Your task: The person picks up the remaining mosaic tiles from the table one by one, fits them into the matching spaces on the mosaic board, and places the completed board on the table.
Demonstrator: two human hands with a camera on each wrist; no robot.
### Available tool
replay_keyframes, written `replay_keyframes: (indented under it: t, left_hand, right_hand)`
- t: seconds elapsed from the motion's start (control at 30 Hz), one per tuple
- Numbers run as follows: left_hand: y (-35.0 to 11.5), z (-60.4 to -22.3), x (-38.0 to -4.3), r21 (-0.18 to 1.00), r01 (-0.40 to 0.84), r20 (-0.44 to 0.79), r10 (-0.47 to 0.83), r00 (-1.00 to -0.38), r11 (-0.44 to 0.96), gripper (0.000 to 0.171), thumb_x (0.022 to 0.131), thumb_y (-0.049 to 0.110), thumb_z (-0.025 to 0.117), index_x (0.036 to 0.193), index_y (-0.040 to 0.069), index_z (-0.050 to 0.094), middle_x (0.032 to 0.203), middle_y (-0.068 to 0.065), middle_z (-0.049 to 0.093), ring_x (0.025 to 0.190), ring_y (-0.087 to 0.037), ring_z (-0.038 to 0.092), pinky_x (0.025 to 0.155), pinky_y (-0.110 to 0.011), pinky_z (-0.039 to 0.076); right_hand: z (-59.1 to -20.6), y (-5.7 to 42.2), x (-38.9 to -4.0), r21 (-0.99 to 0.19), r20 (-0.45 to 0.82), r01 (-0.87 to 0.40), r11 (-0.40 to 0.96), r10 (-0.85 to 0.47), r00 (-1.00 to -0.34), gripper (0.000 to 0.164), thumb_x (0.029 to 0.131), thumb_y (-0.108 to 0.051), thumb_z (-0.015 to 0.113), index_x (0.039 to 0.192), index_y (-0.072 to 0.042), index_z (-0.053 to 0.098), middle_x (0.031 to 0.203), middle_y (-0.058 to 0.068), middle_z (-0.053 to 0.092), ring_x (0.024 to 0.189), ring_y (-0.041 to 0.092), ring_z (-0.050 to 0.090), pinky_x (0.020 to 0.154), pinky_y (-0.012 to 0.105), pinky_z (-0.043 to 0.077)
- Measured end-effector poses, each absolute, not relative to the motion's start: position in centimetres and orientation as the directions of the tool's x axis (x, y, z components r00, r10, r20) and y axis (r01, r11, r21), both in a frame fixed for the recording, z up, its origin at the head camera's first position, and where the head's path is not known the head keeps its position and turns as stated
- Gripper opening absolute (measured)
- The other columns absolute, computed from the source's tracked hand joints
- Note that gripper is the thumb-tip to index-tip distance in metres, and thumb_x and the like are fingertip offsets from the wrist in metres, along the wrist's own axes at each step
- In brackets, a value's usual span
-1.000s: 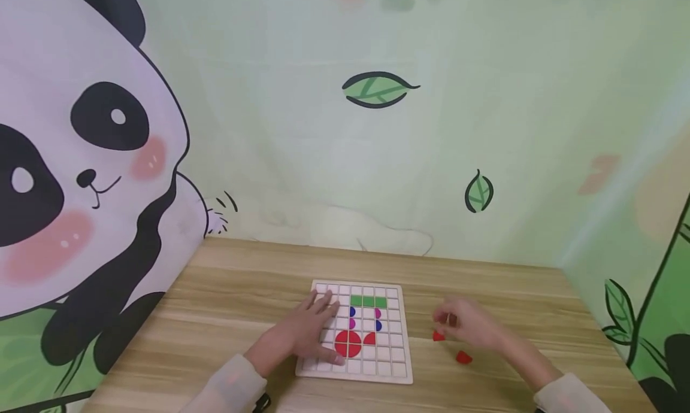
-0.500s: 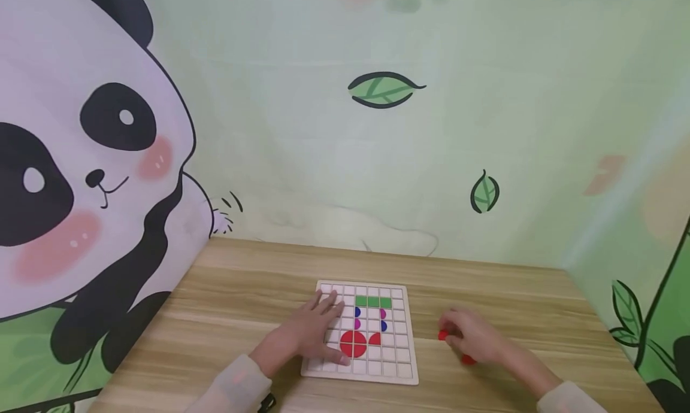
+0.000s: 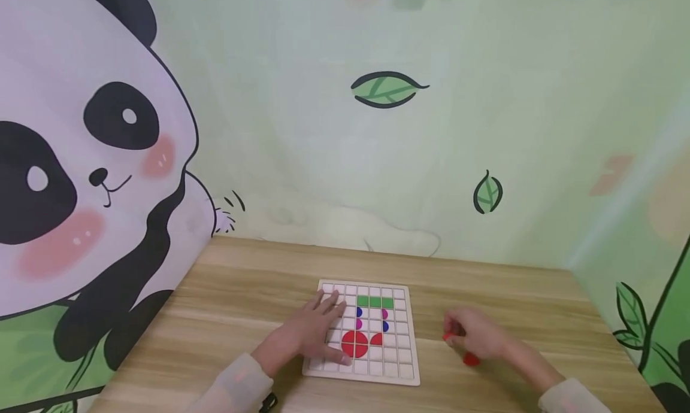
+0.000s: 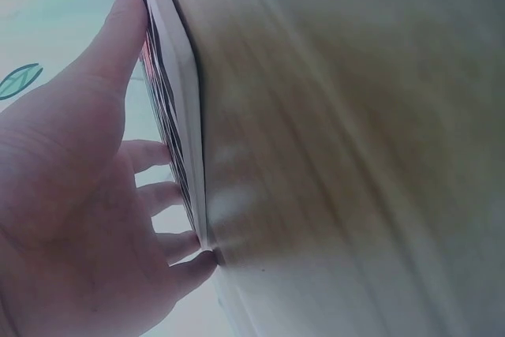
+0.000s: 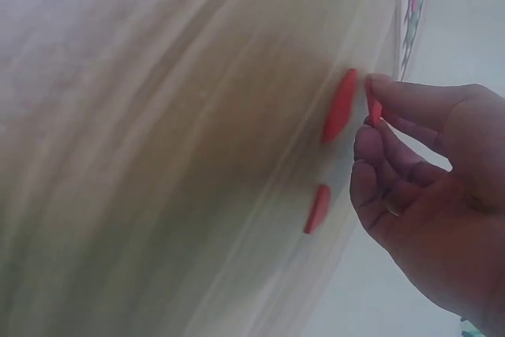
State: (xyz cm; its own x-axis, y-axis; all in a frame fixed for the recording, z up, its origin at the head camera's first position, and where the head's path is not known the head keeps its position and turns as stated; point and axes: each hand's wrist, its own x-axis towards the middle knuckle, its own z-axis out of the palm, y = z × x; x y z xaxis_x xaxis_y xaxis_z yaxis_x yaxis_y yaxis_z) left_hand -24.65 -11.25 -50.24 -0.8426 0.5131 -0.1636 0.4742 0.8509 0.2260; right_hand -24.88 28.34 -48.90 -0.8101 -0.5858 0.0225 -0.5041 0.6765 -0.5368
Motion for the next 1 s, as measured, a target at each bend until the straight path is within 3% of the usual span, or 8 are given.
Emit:
replay_keyframes:
  t: [0.4,0.7,1.0]
  left_hand:
    - [-11.2,-50.0,-24.1,0.232,0.453,-0.174,0.495,-0.852,0.861,0.119,0.079,0.081,0.073,0.168,0.016,0.031,0.176,-0.013,0.018,0.161,-0.045,0.011,0.128,-0.059,0.022]
    - [-11.2,-49.8,-24.2,0.241,0.459,-0.164,0.502,-0.849,0.855,0.118,0.08,0.08,0.073,0.169,0.015,0.03,0.176,-0.014,0.017,0.161,-0.046,0.011,0.128,-0.059,0.022]
    - [-11.1,-49.6,-24.2,0.253,0.446,-0.169,0.493,-0.853,0.859,0.118,0.078,0.079,0.075,0.168,0.016,0.032,0.176,-0.013,0.019,0.161,-0.045,0.011,0.127,-0.06,0.023]
  right_hand:
    - [-48.1,27.5,-24.7,-0.515,0.023,-0.497,0.699,-0.568,-0.823,0.011,0.095,-0.001,0.074,0.093,-0.011,0.069,0.085,-0.01,0.063,0.078,0.003,0.056,0.068,0.026,0.052]
    - [-47.3,25.4,-24.5,-0.591,0.045,-0.468,0.657,-0.552,-0.833,0.008,0.099,-0.008,0.073,0.096,-0.013,0.07,0.086,-0.008,0.068,0.08,0.004,0.06,0.069,0.024,0.054]
    - [-47.8,23.1,-24.3,-0.689,0.039,-0.454,0.565,-0.597,-0.801,0.012,0.096,-0.001,0.075,0.095,-0.011,0.069,0.087,-0.005,0.067,0.081,0.009,0.06,0.069,0.025,0.054]
